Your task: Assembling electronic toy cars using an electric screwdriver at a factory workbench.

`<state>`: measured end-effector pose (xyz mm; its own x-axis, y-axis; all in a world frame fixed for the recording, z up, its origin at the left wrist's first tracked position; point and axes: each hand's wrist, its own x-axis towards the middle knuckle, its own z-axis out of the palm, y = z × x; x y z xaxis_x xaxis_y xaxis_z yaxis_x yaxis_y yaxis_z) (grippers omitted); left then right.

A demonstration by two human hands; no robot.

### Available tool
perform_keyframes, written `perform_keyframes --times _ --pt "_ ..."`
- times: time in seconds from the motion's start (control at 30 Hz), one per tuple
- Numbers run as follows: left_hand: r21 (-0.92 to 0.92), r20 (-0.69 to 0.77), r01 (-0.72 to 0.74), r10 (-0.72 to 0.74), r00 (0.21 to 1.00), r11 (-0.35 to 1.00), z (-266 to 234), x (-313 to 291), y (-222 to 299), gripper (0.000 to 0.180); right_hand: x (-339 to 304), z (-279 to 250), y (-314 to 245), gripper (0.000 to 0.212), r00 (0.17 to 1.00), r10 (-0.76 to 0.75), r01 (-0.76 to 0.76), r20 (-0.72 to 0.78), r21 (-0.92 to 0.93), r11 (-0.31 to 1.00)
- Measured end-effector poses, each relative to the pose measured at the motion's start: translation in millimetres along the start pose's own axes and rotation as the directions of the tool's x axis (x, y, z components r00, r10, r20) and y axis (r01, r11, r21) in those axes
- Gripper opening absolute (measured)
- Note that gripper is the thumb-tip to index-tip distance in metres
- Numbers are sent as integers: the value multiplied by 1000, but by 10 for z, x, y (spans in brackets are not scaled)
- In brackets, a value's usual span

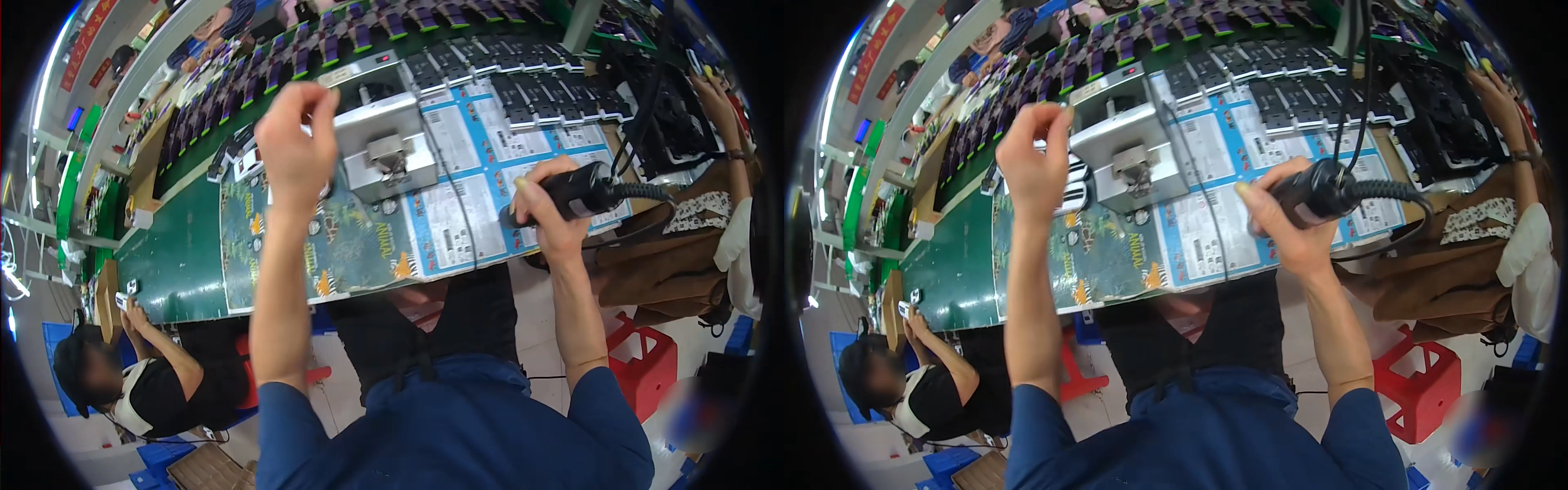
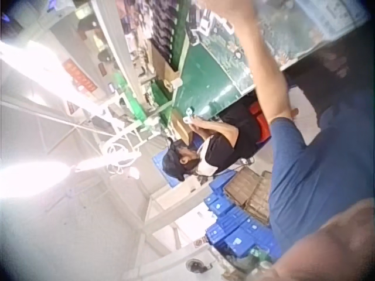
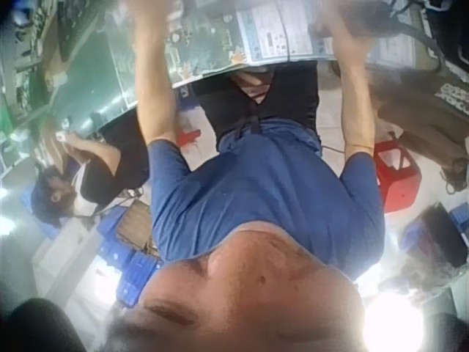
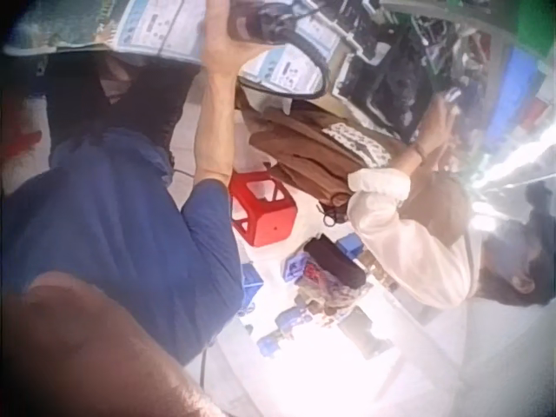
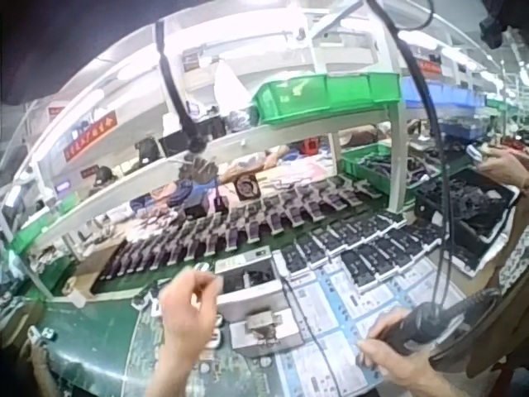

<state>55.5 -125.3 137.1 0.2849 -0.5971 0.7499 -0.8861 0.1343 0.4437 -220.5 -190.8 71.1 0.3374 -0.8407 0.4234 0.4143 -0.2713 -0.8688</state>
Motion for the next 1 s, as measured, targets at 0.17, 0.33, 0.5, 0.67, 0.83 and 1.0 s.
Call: perform_keyframes --times 0.17,0.33,0.5,0.67,0.83,1.0 --pt "144 54 -78 71 996 987 496 303 37 16 -105 -404 -204 19 997 -21 28 79 -87 996" --pt "-126 249 325 -287 925 937 1920 44 428 39 -90 -466 -360 16 988 87 -84 128 -29 996" --pt "-135 405 705 -610 681 696 2782 10 353 74 -118 -559 -313 13 999 -37 38 23 -34 999" --pt "-119 501 795 -656 565 594 2909 24 289 63 -112 -868 -268 20 982 -59 42 178 95 995" --pt "-483 36 442 -487 872 756 2267 -467 441 41 -33 -732 -230 18 967 -2 -28 255 116 993" --pt "-809 437 551 -415 798 207 -65 -883 584 39 26 -535 -225 17 981 -60 39 185 117 992"
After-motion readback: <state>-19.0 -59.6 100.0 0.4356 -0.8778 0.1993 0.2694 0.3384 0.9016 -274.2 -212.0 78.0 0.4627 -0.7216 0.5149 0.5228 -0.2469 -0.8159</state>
